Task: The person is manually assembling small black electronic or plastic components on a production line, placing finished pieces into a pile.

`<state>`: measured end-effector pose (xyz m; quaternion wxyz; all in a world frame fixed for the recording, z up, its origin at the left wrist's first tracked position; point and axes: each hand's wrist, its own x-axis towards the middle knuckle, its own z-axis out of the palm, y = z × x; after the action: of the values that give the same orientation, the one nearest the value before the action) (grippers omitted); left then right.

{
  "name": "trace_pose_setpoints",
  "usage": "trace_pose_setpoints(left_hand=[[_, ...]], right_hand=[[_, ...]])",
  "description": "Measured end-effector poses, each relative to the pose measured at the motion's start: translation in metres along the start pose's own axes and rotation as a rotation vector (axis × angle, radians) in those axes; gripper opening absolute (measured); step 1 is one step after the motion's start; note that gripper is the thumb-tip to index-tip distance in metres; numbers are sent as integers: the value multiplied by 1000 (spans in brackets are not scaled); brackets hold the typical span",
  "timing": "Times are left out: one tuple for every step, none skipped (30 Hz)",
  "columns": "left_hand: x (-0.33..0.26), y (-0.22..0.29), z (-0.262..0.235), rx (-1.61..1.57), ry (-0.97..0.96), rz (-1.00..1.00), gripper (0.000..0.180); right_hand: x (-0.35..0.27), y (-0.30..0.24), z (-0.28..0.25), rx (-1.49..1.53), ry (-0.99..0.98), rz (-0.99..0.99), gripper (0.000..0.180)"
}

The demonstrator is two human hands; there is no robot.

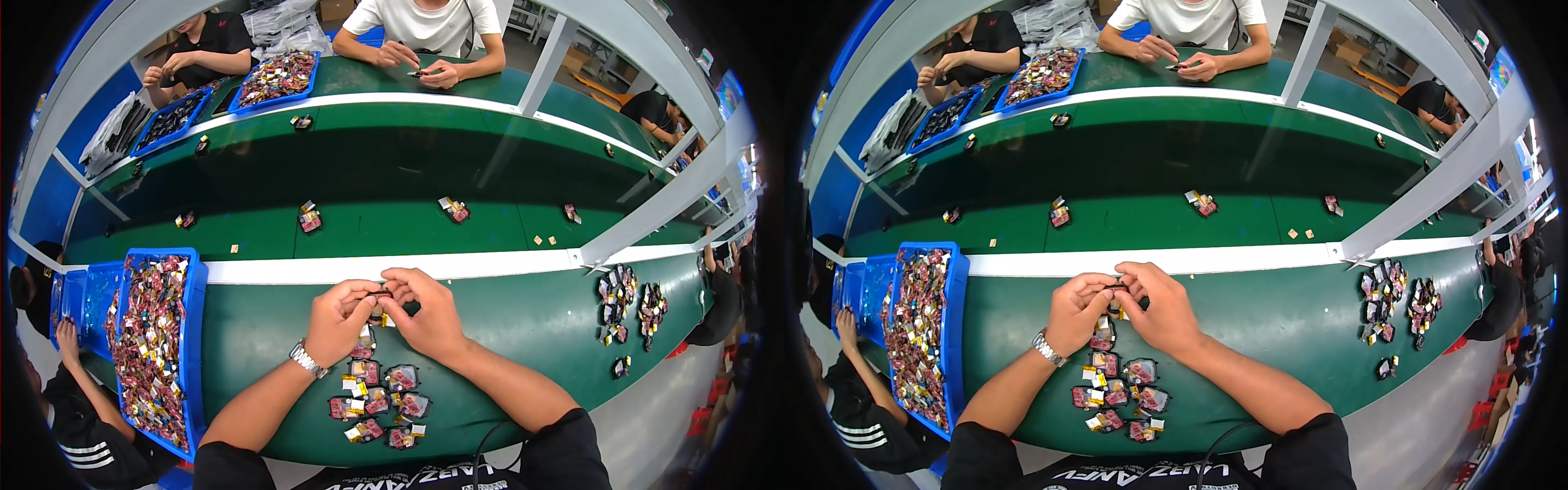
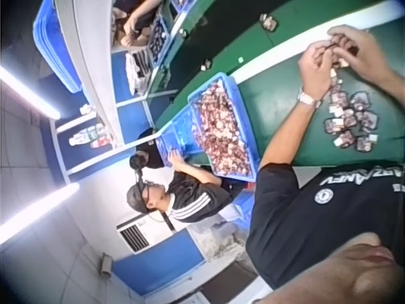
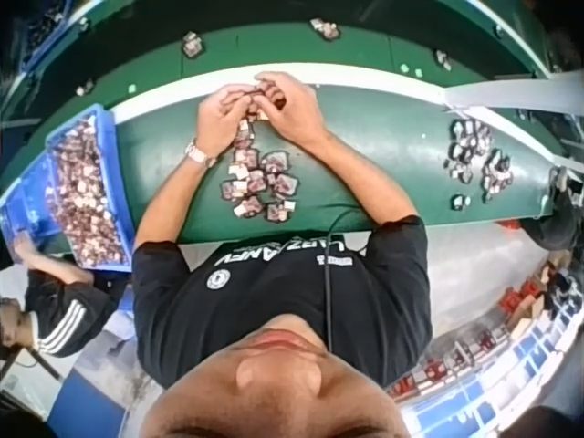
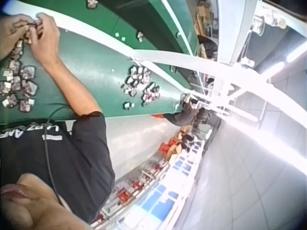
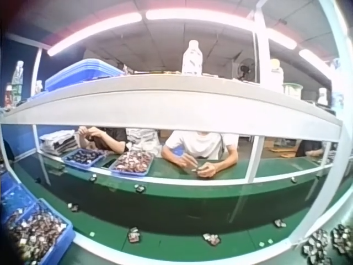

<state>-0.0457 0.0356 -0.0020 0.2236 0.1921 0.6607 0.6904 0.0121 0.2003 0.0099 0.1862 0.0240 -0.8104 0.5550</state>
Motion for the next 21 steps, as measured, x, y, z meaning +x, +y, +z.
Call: trace_pose_setpoints(left_hand=[[0, -1, -1, -4, -2, 3, 20], [1, -2, -2, 6, -10, -1, 22], [0, -3, -3, 16, -13, -5, 24], [1, -3, -2, 12, -9, 1, 24], [1, -3, -1, -68, 14, 28, 26], [3, -2, 1, -149, 36, 60, 28], [3, -3, -1, -150, 43, 68, 28], [3, -4, -5, -178, 59, 61, 30], [4, -4, -6, -212, 61, 55, 31], [4, -2, -5, -200, 41, 44, 28], [3, -1, -5, -197, 34, 58, 28], [3, -2, -5, -153, -13, 46, 28], [4, -3, -5, -107, -60, 32, 27], [6, -4, -3, -121, -70, 39, 26], [4, -5, -4, -112, -63, 47, 26], [3, -7, -5, -126, -61, 42, 25], [4, -7, -5, -142, -61, 36, 24], [2, -6, -9, -130, -44, 41, 23], [1, -5, -11, -128, -37, 42, 23], [0, -5, -13, -127, -40, 55, 22], [1, -6, -12, -131, -51, 71, 22]], right_hand=[[1, 0, -1, 9, -23, 6, 32], [3, 0, -2, 3, -23, 5, 32], [4, 2, -4, 29, -59, 14, 26], [7, 5, -5, 55, -95, 23, 20], [11, 9, -7, 51, -100, 17, 20], [18, 14, -11, 113, -58, 78, 21], [27, 21, -12, 181, -18, 140, 21], [42, 28, -14, 255, 7, 218, 12], [57, 36, -19, 223, 56, 236, 8], [72, 39, -21, 96, 109, 239, 9], [82, 42, -23, -29, 164, 241, 10], [88, 50, -24, -32, 173, 227, 10], [93, 57, -24, -132, 193, 164, 11], [97, 64, -26, -234, 215, 102, 12], [97, 63, -26, -300, 184, 102, 17], [94, 62, -29, -421, 224, -15, 19], [92, 62, -35, -544, 264, -132, 22], [91, 58, -42, -592, 282, -121, 27], [88, 55, -54, -648, 305, -105, 32], [85, 58, -66, -736, 343, -90, 37], [80, 61, -81, -832, 385, -73, 42]])
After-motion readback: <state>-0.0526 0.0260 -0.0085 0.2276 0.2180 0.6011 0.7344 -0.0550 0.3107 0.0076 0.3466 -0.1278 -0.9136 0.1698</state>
